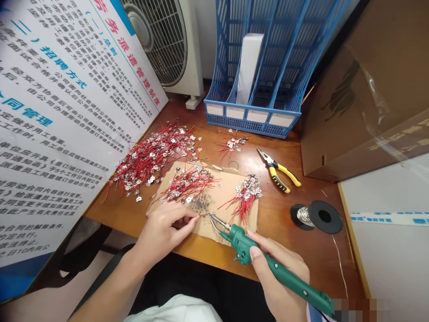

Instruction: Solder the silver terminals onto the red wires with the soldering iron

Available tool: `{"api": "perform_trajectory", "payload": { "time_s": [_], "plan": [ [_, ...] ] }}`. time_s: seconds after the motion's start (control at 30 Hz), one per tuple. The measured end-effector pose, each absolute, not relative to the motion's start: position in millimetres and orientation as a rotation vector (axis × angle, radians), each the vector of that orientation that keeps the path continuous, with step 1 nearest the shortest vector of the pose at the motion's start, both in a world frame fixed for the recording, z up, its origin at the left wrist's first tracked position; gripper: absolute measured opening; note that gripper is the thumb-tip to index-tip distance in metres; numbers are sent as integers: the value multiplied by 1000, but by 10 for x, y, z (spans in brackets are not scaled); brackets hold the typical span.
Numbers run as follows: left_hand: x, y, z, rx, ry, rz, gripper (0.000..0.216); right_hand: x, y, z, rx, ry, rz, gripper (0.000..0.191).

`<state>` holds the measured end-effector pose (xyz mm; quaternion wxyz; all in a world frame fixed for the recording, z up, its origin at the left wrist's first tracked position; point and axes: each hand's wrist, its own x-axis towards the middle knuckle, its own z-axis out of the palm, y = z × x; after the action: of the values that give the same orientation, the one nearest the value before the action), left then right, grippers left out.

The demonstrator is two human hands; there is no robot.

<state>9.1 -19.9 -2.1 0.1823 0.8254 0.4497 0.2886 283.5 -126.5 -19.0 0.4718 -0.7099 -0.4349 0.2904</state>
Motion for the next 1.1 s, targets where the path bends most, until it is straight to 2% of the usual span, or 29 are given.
{"api": "perform_trajectory", "payload": {
  "time_s": [0.23, 0.37, 0.47, 0.73, 0.87, 0.93, 1.0, 1.1],
  "plan": [
    [88, -202, -6, 2331, 1274, 804, 14, 2843, -1244, -183, -1701, -974, 766, 23],
    [90, -205, -25, 2328, 1298, 809, 14, 2875, -1179, -218, -1394, -718, 912, 27],
    [97, -210, -41, 2319, 1318, 869, 13, 2882, -1126, -210, -1235, -493, 892, 28],
    [231, -210, -21, 2096, 1353, 1066, 14, 2857, -1023, -179, -1118, -170, 856, 47],
    [573, -100, 4, 1959, 1466, 1199, 12, 2857, -997, -177, -1092, -98, 869, 50],
    [800, -36, 9, 1979, 1488, 1151, 13, 2861, -1000, -181, -1090, -94, 870, 48],
    [997, -5, 15, 2026, 1473, 1007, 4, 2868, -1007, -183, -1090, -99, 870, 47],
    [1126, -60, 32, 2069, 1357, 881, 14, 2885, -1018, -186, -1098, -83, 883, 51]
  ]
}}
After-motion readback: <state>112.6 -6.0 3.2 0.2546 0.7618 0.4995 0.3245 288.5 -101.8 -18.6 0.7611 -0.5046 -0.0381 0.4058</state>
